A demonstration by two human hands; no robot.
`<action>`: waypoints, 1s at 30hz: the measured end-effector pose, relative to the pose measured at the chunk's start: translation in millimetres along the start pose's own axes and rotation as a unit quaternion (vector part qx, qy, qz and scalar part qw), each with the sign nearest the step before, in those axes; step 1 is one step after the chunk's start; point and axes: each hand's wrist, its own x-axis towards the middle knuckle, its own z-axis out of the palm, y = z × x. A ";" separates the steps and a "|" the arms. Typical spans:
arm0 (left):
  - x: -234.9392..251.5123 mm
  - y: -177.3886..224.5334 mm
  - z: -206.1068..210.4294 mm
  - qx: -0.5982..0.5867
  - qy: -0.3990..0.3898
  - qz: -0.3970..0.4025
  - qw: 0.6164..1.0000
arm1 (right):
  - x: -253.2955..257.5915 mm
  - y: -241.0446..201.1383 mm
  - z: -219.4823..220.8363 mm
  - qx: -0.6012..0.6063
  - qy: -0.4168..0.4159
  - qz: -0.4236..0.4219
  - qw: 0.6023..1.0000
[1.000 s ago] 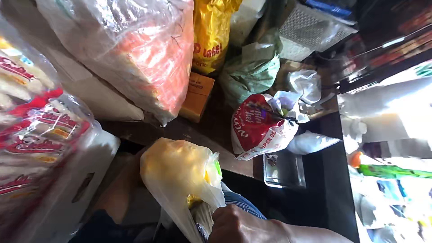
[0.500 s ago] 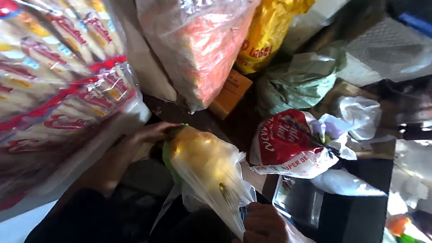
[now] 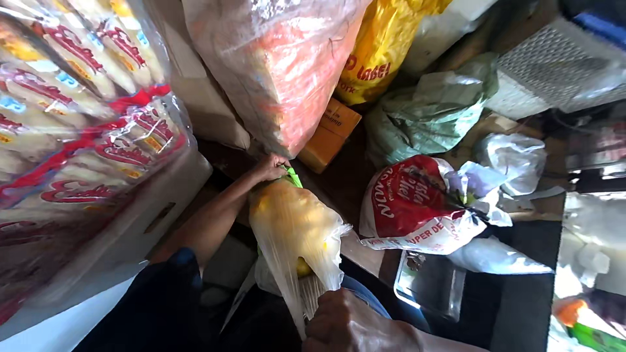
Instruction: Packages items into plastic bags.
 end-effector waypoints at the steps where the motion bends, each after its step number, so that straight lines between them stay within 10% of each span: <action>1: -0.2 3.4 4.7 -0.026 0.016 0.049 0.998 | -0.5 -0.8 1.1 0.004 0.018 0.025 1.000; 6: -38.8 43.9 12.0 0.095 0.080 0.132 0.983 | -15.2 -7.2 -0.6 0.032 0.102 0.270 0.957; 13: -58.2 88.5 10.4 0.331 -0.193 -0.223 0.896 | -20.0 8.0 -1.2 0.047 0.110 0.342 0.932; 17: -56.8 153.8 32.8 0.289 -0.239 -0.075 0.924 | -5.9 14.6 1.7 0.028 0.054 0.342 0.938; 25: 31.5 110.2 69.8 0.304 -0.219 -0.034 0.926 | 17.0 25.5 13.2 -0.031 0.019 0.248 0.968; 30: -13.4 167.1 88.8 0.018 -0.282 0.232 0.931 | 7.3 38.1 7.1 -0.038 0.080 0.364 0.927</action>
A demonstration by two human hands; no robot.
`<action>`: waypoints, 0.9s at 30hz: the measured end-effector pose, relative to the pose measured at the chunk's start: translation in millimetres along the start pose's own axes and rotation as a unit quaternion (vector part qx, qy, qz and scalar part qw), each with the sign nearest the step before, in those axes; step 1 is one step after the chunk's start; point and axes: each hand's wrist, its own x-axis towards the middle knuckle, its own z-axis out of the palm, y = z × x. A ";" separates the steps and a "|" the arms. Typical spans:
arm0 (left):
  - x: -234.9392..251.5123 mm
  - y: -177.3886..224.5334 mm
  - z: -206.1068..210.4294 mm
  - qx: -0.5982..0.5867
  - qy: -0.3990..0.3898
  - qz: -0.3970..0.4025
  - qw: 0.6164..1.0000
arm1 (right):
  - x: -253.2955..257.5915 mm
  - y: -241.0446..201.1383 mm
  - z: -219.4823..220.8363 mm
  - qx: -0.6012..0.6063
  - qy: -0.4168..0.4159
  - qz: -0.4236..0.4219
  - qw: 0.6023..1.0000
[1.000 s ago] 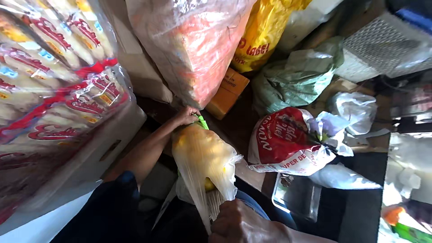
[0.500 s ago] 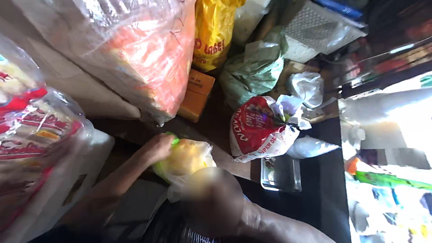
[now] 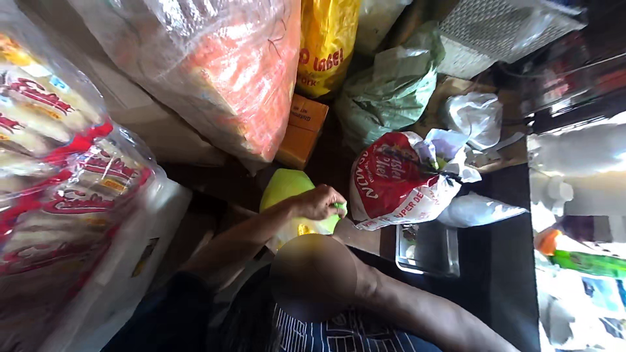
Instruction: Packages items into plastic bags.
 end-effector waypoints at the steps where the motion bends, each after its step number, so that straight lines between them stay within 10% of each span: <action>1: -12.3 10.0 -1.1 -0.003 0.018 0.027 0.999 | -2.0 7.6 -5.3 0.008 0.017 0.038 0.999; 8: -106.0 1.6 -69.3 0.075 0.224 -0.044 0.971 | 15.4 35.9 -31.3 0.003 0.112 0.119 0.987; 15: -74.0 -18.8 40.8 0.105 0.414 -0.025 0.904 | 45.7 79.0 -35.3 -0.016 0.047 0.194 0.980; 17: -73.7 -62.1 87.6 0.134 0.348 0.009 0.928 | 50.3 100.9 -24.9 -0.017 0.014 0.238 0.971; 20: -75.5 -119.4 118.3 0.083 0.069 -0.169 0.980 | 54.5 125.0 -18.2 -0.008 0.018 0.281 0.959; 22: -74.0 -147.2 131.2 0.063 0.025 -0.254 0.965 | 55.3 126.4 -21.3 -0.015 0.030 0.271 0.962; 27: -63.0 -114.3 119.2 0.084 -0.080 -0.194 0.974 | 51.9 126.9 -33.4 -0.031 0.011 0.301 0.953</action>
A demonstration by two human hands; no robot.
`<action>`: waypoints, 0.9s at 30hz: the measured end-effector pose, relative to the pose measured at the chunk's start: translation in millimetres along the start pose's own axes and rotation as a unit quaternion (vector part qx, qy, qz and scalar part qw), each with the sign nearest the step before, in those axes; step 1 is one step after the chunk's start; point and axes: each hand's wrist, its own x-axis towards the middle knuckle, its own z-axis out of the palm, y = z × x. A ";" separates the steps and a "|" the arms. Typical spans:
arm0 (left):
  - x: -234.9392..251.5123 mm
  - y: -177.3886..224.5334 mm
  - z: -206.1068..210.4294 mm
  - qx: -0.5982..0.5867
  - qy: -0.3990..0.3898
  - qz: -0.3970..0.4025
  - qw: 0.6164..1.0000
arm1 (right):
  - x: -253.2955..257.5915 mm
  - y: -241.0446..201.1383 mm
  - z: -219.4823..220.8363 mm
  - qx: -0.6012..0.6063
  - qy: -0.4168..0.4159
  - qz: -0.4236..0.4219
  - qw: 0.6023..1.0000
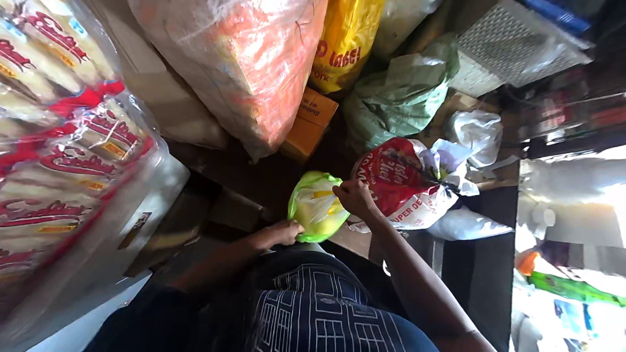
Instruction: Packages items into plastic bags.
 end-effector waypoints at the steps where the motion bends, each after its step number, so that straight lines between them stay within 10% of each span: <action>1: -7.6 20.8 -17.8 0.015 0.045 0.071 0.996 | 1.0 0.8 -1.6 0.001 -0.004 0.004 1.000; 5: -20.9 62.7 -74.6 0.045 0.192 0.237 0.951 | -2.2 -12.0 9.2 0.027 -0.066 0.001 0.997; 9: -19.6 40.6 -71.1 -0.211 0.097 0.140 0.962 | -0.3 -10.4 12.3 0.029 -0.161 -0.063 0.985; 12: -27.0 39.1 -58.4 -0.329 0.056 0.084 0.939 | 9.9 12.0 -3.6 0.000 -0.077 -0.075 0.994; 18: -32.4 71.3 -83.2 -0.068 0.141 0.042 0.987 | 81.3 49.0 -6.0 0.025 0.121 -0.122 0.985; 24: 0.2 52.0 -82.3 0.029 0.425 0.025 0.904 | 138.4 53.3 8.6 0.144 -0.002 -0.063 0.988; 27: 18.9 41.5 -89.4 -0.040 0.392 -0.126 0.911 | 141.3 44.9 19.1 0.128 -0.051 -0.047 0.989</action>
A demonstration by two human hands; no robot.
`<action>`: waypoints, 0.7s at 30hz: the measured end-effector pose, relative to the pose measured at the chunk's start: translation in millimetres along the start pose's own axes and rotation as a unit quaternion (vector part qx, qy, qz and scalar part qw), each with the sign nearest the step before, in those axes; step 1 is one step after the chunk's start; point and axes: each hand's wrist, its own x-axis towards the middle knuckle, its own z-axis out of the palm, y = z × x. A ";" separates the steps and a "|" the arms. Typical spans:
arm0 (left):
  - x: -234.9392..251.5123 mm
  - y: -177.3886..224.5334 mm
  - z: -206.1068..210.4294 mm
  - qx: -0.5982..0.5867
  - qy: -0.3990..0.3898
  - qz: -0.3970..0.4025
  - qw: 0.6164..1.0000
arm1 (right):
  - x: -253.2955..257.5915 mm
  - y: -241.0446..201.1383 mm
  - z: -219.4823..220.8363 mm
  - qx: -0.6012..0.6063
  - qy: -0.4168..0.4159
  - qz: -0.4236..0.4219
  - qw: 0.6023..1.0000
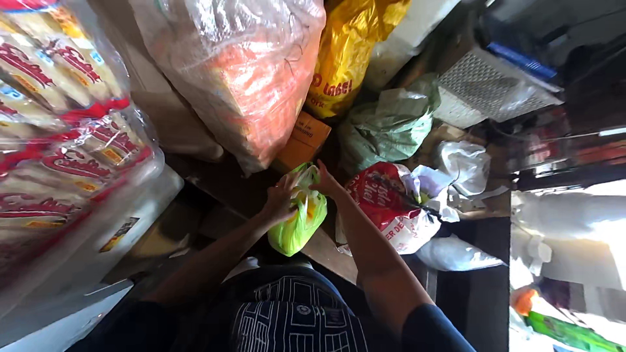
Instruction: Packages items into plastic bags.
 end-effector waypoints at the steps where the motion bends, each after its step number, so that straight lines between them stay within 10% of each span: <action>1: 4.4 -0.9 3.1 -0.024 -0.048 -0.056 0.997 | 1.5 -1.0 3.5 -0.021 -0.006 0.015 1.000; 7: -32.5 41.5 -4.3 0.025 -0.352 0.044 0.935 | 9.5 -1.6 21.0 0.021 -0.031 0.083 0.996; 13: -88.8 51.8 -56.1 0.101 -0.267 0.034 0.958 | 5.8 -27.0 15.6 -0.039 -0.125 0.023 0.991; 18: -87.9 18.6 -51.1 0.048 -0.308 0.079 0.947 | 3.4 -3.6 -9.2 0.209 -0.097 -0.099 0.968; 21: -97.8 31.4 -68.7 0.050 -0.330 0.033 0.942 | -29.0 -22.5 -34.8 0.091 -0.041 -0.034 0.994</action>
